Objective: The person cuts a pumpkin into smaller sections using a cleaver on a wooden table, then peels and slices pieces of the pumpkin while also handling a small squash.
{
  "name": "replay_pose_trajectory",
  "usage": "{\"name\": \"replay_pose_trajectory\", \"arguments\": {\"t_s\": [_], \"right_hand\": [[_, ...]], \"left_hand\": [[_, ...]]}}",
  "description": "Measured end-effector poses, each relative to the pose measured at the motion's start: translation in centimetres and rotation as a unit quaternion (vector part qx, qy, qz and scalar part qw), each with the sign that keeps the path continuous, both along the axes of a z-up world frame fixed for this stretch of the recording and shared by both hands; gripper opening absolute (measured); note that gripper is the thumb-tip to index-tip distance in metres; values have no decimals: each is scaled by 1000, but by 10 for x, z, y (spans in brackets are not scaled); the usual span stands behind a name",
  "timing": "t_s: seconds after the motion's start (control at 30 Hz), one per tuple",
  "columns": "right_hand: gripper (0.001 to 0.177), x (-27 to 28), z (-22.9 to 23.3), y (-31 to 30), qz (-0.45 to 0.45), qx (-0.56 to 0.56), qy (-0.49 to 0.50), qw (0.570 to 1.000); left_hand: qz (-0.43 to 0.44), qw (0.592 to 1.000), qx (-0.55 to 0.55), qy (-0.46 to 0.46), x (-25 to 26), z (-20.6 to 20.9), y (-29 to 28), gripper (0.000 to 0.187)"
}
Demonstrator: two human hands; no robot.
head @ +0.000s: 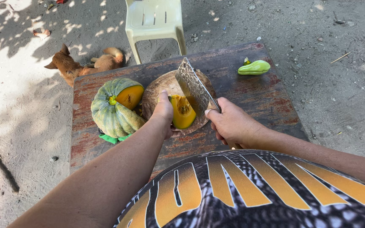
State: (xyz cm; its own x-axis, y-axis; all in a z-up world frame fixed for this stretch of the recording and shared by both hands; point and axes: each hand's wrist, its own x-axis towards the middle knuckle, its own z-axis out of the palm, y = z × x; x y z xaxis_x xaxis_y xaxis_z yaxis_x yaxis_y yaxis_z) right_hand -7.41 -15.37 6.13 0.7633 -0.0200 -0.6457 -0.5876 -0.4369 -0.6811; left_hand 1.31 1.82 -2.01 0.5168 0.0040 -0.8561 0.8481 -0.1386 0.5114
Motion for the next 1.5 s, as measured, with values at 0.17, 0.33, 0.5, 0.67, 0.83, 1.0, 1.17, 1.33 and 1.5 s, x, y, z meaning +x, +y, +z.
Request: {"name": "replay_pose_trajectory", "arguments": {"t_s": [0.17,0.33,0.5,0.67,0.83,1.0,1.17,1.33,1.5], "right_hand": [[21,-2,0,2,11,-16,16,1000],[21,-2,1,5,4,-6,19,1000],[23,-9,2,5,5,10,4,1000],[20,-10,8,6,0,23,-2,1000],[21,-8,16,11,5,29,-43,999],[20,-10,20,14,24,27,-38,999],[20,-14,16,12,61,8,-28,998],[21,-16,12,7,62,23,-39,997],[22,-18,14,3,42,49,-37,997]], "left_hand": [[6,1000,-5,-5,-5,4,0,90],[40,998,-37,-18,-8,3,2,81],[75,996,-49,-3,-16,5,7,75],[102,993,-52,-1,-15,-1,9,76],[70,996,-59,-12,-11,-12,8,81],[50,998,-30,-19,-15,-7,5,81],[47,999,-19,-17,-16,-2,3,82],[62,998,-19,-12,-18,0,4,80],[109,992,-59,-27,-28,-1,14,74]]}}
